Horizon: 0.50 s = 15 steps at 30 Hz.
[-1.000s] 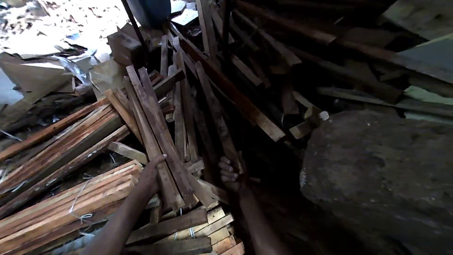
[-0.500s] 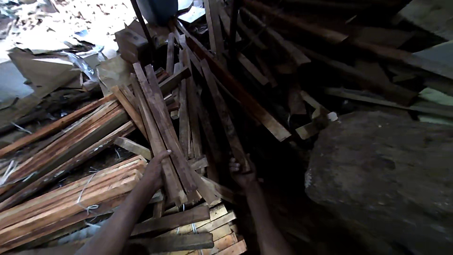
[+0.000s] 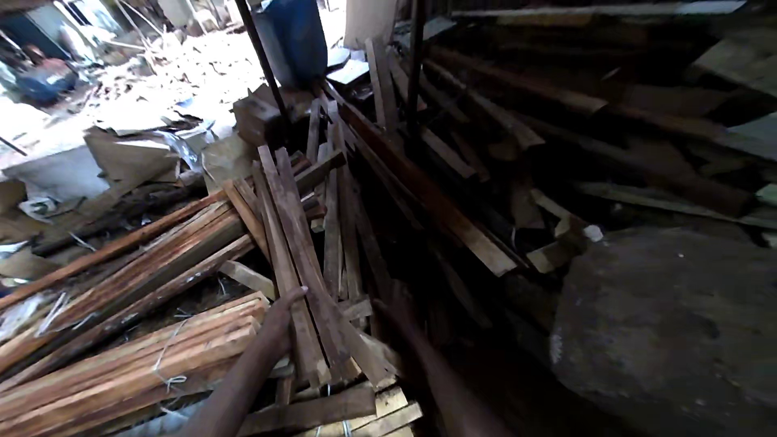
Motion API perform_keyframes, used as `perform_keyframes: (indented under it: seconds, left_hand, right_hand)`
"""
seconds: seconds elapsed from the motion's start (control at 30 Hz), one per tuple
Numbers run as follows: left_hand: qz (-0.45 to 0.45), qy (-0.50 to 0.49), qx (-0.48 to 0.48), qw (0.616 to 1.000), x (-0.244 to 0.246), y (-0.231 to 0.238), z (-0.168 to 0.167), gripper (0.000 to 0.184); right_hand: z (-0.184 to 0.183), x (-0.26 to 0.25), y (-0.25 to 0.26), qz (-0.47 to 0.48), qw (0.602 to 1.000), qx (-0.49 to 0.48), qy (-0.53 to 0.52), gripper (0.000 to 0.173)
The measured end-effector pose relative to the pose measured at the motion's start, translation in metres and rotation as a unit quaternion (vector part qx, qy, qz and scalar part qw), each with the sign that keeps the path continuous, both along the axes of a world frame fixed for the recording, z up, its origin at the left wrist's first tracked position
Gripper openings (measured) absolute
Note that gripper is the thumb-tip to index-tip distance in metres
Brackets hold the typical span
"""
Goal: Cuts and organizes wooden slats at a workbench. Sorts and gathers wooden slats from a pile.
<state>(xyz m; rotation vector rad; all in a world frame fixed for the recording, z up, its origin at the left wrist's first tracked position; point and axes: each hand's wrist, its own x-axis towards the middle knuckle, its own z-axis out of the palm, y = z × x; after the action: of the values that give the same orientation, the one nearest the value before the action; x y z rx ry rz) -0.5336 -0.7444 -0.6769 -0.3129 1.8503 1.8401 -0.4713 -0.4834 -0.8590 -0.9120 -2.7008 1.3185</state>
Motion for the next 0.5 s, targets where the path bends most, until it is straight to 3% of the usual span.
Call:
perform_keyframes:
  seconds: [0.1,0.2,0.3,0.37,0.43,0.5]
  left_hand:
    - [0.014,-0.003,0.011,1.0,0.001,0.001,-0.001,0.046]
    - [0.02,-0.011,0.009,1.0,0.0,0.002,0.008,0.046]
    - [0.028,-0.026,0.007,0.999,0.005,0.005,0.013,0.049]
    - [0.03,-0.03,0.015,0.999,0.006,0.007,0.012,0.049]
    - [0.036,-0.031,0.021,0.999,0.004,0.011,0.011,0.048]
    - [0.038,-0.039,0.016,0.998,0.005,0.013,0.011,0.048]
  right_hand:
    - [0.005,0.0,0.005,-0.006,0.999,-0.026,-0.019,0.085]
    - [0.088,0.025,0.041,-0.105,0.99,-0.072,0.068,0.067]
    - [0.145,0.043,0.093,-0.258,0.948,0.082,0.167,0.06]
    - [0.163,0.043,0.125,-0.301,0.918,0.139,0.219,0.064]
    - [0.178,0.036,0.122,-0.271,0.932,0.098,0.218,0.059]
    - [0.168,0.02,0.099,-0.168,0.97,0.011,0.177,0.047]
